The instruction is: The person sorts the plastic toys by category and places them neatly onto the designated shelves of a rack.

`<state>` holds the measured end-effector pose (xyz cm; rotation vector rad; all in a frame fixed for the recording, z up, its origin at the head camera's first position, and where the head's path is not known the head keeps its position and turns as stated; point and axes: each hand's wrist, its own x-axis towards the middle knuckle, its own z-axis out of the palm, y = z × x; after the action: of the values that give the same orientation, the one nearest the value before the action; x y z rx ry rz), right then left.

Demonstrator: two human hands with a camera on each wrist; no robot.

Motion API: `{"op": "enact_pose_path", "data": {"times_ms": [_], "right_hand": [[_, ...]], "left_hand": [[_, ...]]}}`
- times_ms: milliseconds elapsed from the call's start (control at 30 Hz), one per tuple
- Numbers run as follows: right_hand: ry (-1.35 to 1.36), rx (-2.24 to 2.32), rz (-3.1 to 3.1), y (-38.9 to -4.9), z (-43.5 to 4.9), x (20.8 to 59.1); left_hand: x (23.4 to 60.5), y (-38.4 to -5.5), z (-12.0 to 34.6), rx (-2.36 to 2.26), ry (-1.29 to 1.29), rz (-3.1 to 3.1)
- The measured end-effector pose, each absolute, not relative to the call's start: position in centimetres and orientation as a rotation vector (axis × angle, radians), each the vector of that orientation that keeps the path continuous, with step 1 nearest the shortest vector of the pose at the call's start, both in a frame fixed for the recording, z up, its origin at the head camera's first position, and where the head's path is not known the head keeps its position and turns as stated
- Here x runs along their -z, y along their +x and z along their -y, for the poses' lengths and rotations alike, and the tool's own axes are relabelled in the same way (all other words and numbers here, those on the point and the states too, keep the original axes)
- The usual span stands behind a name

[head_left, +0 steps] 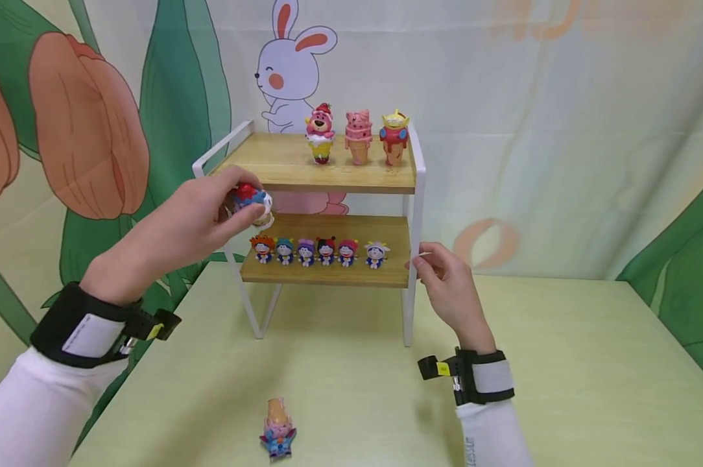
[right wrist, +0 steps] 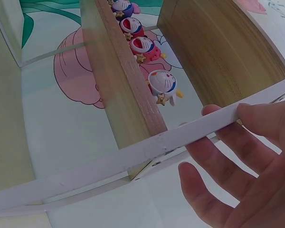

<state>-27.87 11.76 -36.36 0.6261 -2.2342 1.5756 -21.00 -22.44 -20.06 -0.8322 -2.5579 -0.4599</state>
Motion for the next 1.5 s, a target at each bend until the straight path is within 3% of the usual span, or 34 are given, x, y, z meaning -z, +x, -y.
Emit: {"op": "enact_pose_path", "data": {"times_ms": [533, 900, 1500], "right_hand": [[0.627, -1.569, 2.234, -27.9, -12.0, 36.4], [0.628, -1.551, 2.236, -27.9, -11.9, 36.4], [0.616, -1.575, 2.238, -27.6, -11.7, 36.0]], "left_hand": [[14.4, -25.5, 19.6, 0.464, -0.706, 2.635], [13.4, -28.5, 19.6, 0.582, -0.573, 2.772], [12.8, -30.8, 20.2, 0.59, -0.505, 2.917]]}}
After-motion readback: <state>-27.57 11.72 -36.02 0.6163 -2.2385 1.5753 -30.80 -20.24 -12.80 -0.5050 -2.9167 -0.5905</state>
